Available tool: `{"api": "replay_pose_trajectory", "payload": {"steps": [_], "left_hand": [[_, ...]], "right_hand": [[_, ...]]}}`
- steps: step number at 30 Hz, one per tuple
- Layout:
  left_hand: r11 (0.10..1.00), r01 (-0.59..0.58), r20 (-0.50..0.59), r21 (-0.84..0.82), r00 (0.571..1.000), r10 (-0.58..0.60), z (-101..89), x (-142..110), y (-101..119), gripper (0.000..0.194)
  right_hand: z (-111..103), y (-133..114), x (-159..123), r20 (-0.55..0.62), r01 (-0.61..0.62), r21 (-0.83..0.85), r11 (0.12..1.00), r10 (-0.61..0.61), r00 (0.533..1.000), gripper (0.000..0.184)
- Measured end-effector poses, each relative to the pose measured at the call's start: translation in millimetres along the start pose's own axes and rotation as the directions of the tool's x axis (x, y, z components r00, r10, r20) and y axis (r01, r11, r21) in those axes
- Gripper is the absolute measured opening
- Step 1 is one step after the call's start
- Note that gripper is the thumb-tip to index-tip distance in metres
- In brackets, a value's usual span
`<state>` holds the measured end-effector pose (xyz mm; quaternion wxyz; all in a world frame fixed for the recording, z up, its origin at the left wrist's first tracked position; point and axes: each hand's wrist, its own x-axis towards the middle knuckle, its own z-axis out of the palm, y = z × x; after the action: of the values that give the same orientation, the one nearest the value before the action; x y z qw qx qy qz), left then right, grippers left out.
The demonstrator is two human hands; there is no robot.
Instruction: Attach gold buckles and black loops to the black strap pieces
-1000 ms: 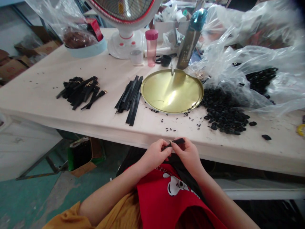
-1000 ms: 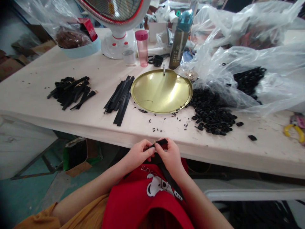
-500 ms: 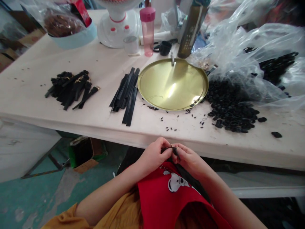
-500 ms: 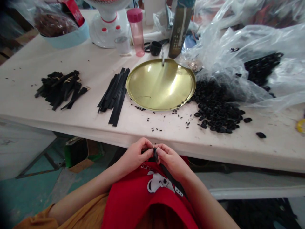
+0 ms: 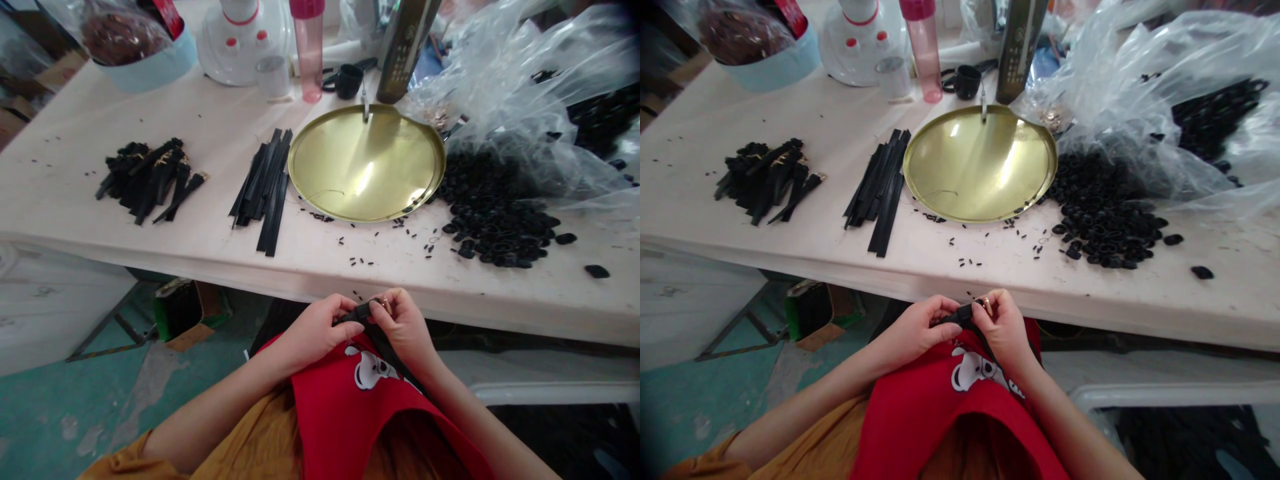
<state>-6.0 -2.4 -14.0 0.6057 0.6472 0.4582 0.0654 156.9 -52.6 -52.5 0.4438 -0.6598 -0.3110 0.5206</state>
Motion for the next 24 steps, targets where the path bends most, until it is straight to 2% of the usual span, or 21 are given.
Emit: {"api": "replay_pose_trajectory", "payload": {"steps": [2,5,8,11,17,19,24], "left_hand": [[1.000,0.020,0.022,-0.023,1.000,-0.019,3.0,-1.6,-3.0,0.025],[0.999,0.053,0.021,-0.005,0.998,-0.053,8.5,-3.0,-8.0,0.028],[0.995,0.090,0.052,-0.042,0.995,-0.088,12.2,-5.8,-12.7,0.036],[0.991,0.117,0.100,-0.069,0.989,-0.110,11.2,-11.1,-18.2,0.044],[0.930,0.270,0.247,-0.249,0.946,-0.209,7.9,-22.6,-31.2,0.026],[0.918,0.285,0.230,-0.276,0.947,-0.225,11.8,-24.4,-34.3,0.022],[0.952,0.234,0.174,-0.198,0.964,-0.201,24.7,-26.6,-40.8,0.022]], "right_hand": [[-1.2,0.0,-2.0,0.071,-0.020,0.007,1.000,0.020,0.997,0.029],[-3.9,1.3,-6.8,0.214,-0.109,-0.022,0.994,0.111,0.971,0.030],[-5.5,5.9,-13.7,0.281,-0.187,-0.020,0.982,0.185,0.942,0.031],[-4.5,13.6,-21.6,0.327,-0.217,-0.008,0.976,0.207,0.922,0.032],[2.1,27.0,-34.1,0.238,-0.024,-0.169,0.985,0.065,0.969,0.020],[3.9,30.1,-37.4,0.258,0.052,-0.226,0.973,0.009,0.966,0.017],[3.5,36.6,-44.7,0.323,0.210,-0.342,0.916,-0.096,0.942,0.011]]}}
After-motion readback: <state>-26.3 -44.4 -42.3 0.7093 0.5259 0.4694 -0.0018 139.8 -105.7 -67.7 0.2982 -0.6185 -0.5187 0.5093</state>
